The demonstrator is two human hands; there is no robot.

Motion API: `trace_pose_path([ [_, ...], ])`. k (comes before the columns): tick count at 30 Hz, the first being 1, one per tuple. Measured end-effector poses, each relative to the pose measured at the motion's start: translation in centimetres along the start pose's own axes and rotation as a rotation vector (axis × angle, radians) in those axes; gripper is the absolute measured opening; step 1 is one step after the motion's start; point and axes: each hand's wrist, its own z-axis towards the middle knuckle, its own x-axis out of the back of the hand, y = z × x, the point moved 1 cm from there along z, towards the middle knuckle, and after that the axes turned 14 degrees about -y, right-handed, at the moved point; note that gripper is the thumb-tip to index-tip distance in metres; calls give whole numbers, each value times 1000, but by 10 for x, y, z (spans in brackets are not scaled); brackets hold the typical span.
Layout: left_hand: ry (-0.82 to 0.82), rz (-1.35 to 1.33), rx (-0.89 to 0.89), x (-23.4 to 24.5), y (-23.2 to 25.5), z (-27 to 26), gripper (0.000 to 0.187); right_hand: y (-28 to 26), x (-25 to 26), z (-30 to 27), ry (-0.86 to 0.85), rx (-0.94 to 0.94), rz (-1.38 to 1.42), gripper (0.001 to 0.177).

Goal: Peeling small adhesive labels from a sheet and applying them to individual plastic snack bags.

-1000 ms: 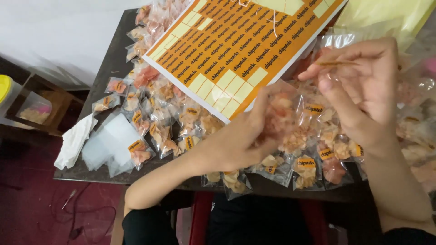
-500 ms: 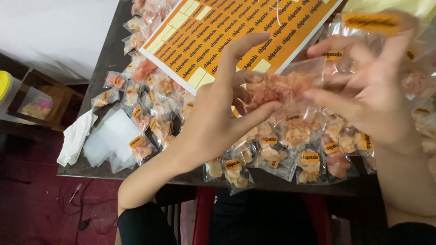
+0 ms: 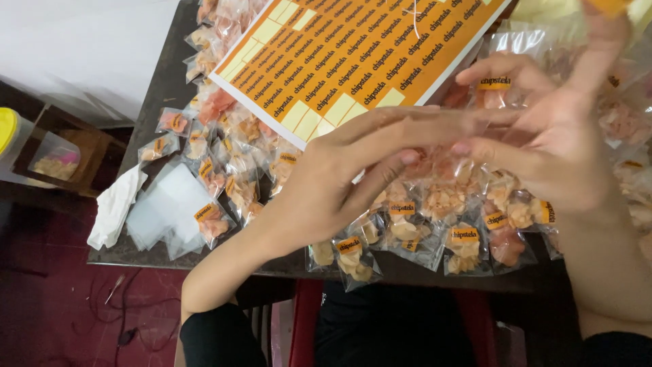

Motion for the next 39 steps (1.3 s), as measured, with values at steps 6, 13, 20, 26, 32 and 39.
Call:
trace_pose_path([
  [6,-9,-23,135,0,-3,4,34,-7,1,-9,80,48,96,123],
  [13,-70,-146,309,5,-1,7,38,-22,-9,16,-14,-190,0,117],
  [20,-159,-521,123,-2,-41,6,25,-12,-1,22,-78,-304,-14,116],
  [26,-409,-944,45,-20,-65,6,24,-13,-2,25,-183,-312,71,121],
  [32,-415,-950,28,-21,-82,8,25,-5,5,31,-203,-238,-44,109],
  [39,-388,-784,33,-17,-74,12,33,-7,8,28,-121,-64,-264,120],
])
